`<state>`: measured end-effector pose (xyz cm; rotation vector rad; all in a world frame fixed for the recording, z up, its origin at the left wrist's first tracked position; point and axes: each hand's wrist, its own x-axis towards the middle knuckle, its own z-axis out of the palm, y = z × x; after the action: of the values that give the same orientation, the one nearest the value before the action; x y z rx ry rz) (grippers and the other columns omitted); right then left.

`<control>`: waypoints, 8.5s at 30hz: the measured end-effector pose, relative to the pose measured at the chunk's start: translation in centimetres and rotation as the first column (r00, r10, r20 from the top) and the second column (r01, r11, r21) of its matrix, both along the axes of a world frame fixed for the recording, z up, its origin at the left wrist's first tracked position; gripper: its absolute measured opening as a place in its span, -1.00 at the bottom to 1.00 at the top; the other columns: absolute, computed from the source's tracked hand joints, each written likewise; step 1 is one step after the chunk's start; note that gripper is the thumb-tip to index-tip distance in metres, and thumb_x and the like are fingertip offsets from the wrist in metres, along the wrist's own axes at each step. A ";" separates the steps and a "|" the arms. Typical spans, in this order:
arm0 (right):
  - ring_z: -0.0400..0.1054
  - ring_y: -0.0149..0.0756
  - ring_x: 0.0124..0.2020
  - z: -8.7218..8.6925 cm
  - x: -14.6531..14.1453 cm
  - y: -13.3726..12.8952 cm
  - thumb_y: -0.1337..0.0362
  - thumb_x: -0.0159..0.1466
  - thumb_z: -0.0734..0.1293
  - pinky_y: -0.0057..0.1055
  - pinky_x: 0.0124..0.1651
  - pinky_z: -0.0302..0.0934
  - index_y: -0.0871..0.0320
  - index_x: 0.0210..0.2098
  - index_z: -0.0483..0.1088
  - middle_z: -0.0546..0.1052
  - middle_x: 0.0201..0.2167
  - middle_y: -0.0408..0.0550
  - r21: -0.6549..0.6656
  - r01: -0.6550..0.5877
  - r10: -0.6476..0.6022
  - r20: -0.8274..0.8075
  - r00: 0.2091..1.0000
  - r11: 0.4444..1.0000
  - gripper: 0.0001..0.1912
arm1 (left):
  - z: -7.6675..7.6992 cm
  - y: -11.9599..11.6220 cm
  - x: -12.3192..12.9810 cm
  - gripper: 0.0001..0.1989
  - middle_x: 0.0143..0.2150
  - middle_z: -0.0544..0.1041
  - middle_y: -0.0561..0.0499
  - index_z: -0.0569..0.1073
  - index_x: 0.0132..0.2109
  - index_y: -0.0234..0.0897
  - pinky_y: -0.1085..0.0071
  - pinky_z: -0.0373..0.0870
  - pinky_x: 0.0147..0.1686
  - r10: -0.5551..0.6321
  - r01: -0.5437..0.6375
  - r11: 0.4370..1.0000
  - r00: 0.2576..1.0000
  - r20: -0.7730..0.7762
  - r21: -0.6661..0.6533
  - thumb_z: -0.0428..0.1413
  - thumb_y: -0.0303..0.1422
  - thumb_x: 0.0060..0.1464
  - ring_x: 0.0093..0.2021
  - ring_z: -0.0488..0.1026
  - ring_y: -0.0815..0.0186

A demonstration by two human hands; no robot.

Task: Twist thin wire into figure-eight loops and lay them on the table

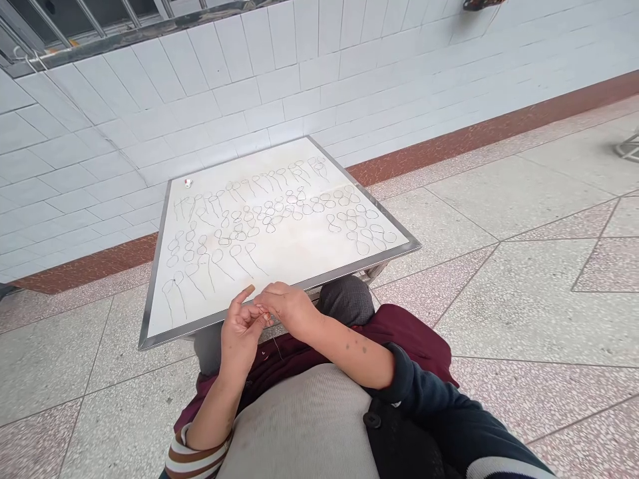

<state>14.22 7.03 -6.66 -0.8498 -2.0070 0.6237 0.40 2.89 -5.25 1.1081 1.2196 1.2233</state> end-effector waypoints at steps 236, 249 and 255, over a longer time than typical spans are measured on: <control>0.22 -0.45 -0.52 -1.0 1.3 -3.6 0.14 0.14 0.41 -0.49 -0.49 0.20 0.10 -0.36 0.43 0.41 -0.43 -0.16 -0.520 -0.149 -0.191 -0.543 0.818 0.841 -0.83 | 0.2 -2.0 2.4 -0.57 -0.31 0.50 0.04 0.44 0.05 -0.22 0.38 0.45 -0.25 0.286 -0.329 0.938 0.914 0.286 0.112 0.25 -0.37 -0.01 -0.34 0.51 0.36; 0.24 -0.45 -0.50 -1.8 1.7 -3.3 0.13 0.25 0.32 -0.47 -0.46 0.25 0.07 -0.29 0.47 0.41 -0.37 -0.13 -0.457 -0.154 -0.110 -0.501 0.859 0.876 -0.84 | 0.1 -2.1 2.2 -0.59 -0.34 0.52 0.05 0.47 0.02 -0.23 0.37 0.45 -0.25 0.286 -0.309 0.945 0.939 0.191 0.104 0.26 -0.36 -0.02 -0.38 0.48 0.38; 0.33 -0.43 -0.40 -1.8 1.9 -2.8 0.12 0.22 0.36 -0.49 -0.41 0.25 0.06 -0.19 0.45 0.48 -0.30 -0.13 -0.565 -0.257 -0.084 -0.507 0.858 0.784 -0.79 | 0.0 -2.0 2.1 -0.54 -0.36 0.52 0.05 0.43 0.07 -0.24 0.38 0.45 -0.28 0.139 -0.151 0.988 0.967 0.214 0.042 0.24 -0.36 -0.01 -0.38 0.44 0.39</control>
<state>16.10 4.18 -8.45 -0.8379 -1.3500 1.4598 2.51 0.85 -5.28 0.9160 1.1234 1.4573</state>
